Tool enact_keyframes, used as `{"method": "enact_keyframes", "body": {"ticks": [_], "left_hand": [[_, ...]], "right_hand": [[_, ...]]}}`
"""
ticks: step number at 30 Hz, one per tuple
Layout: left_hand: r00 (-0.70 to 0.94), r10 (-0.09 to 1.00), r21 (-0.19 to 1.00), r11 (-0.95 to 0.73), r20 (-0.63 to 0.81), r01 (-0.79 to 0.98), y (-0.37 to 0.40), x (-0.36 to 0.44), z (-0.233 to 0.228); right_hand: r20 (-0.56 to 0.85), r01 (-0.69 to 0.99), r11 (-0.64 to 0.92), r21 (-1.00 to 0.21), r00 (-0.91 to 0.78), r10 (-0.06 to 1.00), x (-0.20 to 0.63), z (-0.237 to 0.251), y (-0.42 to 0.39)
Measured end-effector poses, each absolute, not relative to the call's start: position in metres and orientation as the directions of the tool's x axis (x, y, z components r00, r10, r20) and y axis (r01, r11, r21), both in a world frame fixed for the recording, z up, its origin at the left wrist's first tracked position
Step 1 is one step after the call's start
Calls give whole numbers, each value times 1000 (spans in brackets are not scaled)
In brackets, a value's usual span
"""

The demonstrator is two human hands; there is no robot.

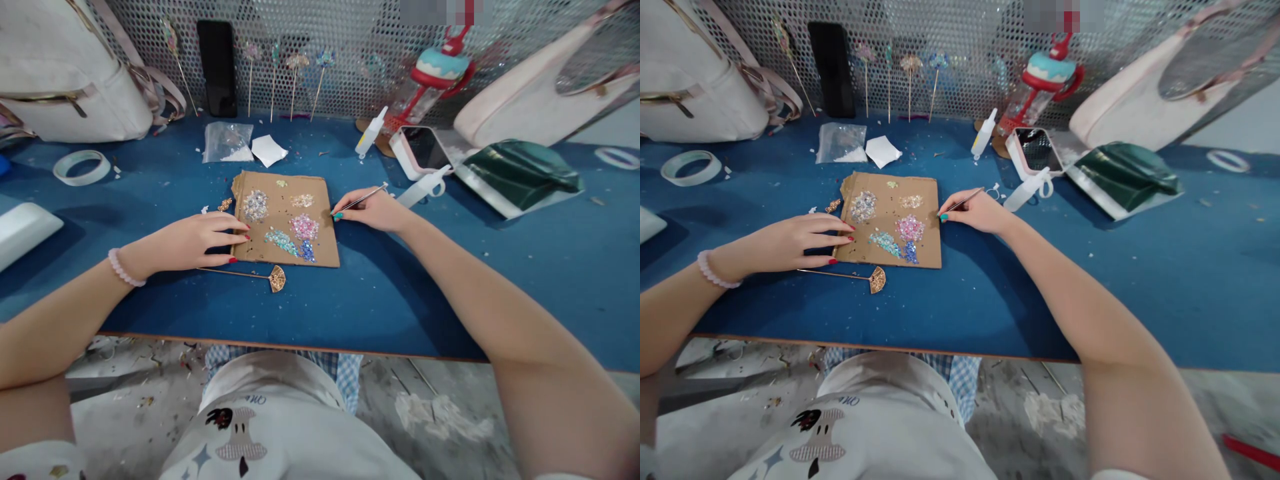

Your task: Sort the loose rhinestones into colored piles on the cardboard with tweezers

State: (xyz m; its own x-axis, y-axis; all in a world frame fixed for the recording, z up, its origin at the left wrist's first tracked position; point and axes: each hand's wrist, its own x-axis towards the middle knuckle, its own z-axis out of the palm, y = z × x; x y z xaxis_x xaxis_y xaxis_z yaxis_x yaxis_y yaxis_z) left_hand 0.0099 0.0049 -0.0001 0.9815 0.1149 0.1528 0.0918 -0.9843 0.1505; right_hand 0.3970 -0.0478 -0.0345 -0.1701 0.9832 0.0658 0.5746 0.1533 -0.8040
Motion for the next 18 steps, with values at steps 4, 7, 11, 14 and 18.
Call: {"method": "enact_keyframes", "body": {"ticks": [4, 7, 11, 14, 18], "left_hand": [[982, 111, 143, -986, 152, 89, 5, 10, 0], [982, 116, 145, -985, 151, 94, 5, 10, 1], [981, 124, 149, -984, 147, 102, 4, 9, 1], [982, 130, 158, -982, 138, 108, 4, 9, 0], [981, 143, 180, -977, 133, 118, 4, 9, 0]], "right_hand": [[72, 573, 153, -805, -161, 984, 397, -36, -47], [87, 562, 159, -812, -152, 985, 397, -38, -47], [104, 550, 163, -819, -137, 985, 395, -39, -48], [109, 542, 163, -825, -129, 986, 394, -39, -48], [125, 542, 169, -823, -118, 985, 393, -41, -48]]}}
